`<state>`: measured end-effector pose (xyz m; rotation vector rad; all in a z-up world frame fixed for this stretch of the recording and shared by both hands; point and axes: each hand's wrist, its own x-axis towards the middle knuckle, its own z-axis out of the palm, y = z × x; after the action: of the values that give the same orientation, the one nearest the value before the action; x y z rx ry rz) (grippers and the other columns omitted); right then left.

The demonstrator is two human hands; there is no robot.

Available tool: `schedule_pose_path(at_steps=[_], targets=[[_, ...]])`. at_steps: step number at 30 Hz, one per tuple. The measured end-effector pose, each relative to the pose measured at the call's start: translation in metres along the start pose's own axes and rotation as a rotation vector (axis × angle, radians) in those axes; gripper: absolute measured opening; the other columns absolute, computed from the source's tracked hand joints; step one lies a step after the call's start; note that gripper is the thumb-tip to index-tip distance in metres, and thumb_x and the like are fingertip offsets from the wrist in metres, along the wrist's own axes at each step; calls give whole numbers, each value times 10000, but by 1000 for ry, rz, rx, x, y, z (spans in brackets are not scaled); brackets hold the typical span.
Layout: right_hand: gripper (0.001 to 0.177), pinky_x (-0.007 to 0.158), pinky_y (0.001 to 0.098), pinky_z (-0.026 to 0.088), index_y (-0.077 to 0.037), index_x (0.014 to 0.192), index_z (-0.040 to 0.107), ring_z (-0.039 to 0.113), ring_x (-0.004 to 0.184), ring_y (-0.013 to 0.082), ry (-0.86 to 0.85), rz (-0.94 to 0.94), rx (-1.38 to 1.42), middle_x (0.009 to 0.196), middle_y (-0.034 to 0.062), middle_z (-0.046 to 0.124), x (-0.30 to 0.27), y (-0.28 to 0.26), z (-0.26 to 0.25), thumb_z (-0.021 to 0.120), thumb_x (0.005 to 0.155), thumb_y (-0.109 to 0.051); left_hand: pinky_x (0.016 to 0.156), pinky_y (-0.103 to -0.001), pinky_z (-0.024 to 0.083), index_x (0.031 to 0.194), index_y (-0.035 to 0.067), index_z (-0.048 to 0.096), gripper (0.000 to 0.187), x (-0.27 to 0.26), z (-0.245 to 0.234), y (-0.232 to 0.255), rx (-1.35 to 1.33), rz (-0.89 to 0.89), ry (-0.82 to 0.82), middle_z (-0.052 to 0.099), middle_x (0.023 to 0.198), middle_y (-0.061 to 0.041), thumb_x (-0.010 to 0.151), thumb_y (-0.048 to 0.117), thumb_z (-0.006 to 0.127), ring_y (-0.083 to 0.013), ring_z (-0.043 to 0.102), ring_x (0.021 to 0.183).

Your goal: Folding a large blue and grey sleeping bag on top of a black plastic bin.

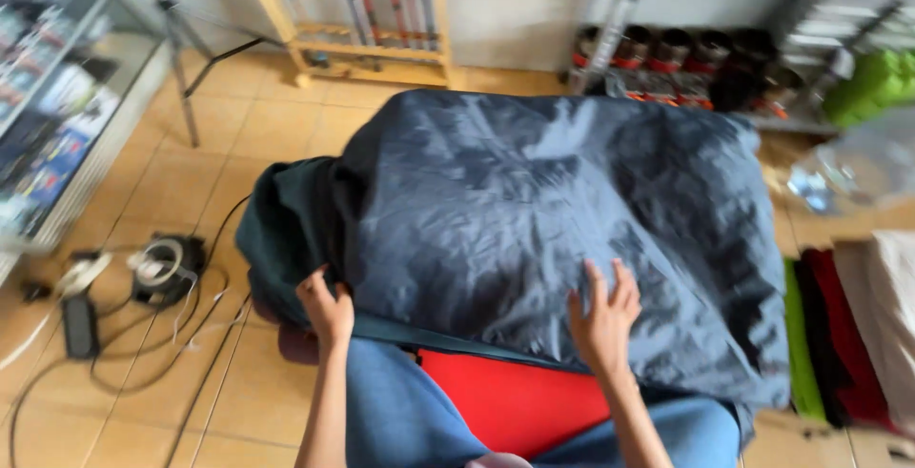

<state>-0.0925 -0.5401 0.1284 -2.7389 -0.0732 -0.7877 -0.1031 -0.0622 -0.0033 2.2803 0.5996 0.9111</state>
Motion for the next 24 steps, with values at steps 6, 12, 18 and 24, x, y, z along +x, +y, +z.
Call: schedule_pose_path(at_steps=[6,12,18,24], targets=[[584,1139,569,297,-314,1548,431,314,1520,367,-292,-393,76,1674,135,308,-18,-81,75,495,985,-458,959,-383,495,1192,101,674,276,-3,-45,32,-182,-178,-42,491,1212,-116,933,60,590,-264,597,1032],[558,1140,444,343,-339,1478,519,416,1493,245,-340,-362,-2,1612,10,461,-49,-54,119,515,944,-501,977,-384,497,1160,85,674,263,72,-58,28,-204,-87,112,620,1110,-128,930,14,568,-283,558,1167],[555,1129,358,392,-393,1422,581,518,1434,155,-143,-354,-66,1575,-74,536,-61,-55,141,561,881,-517,716,-450,514,930,146,741,177,210,-5,60,81,198,214,689,911,-53,823,53,634,-295,666,890],[527,1056,365,452,-375,1307,683,634,1305,185,58,-332,3,1463,-51,648,-84,39,293,570,806,-497,980,-496,448,1025,236,770,159,295,144,26,750,178,-462,679,1010,25,934,327,676,-233,618,1054]])
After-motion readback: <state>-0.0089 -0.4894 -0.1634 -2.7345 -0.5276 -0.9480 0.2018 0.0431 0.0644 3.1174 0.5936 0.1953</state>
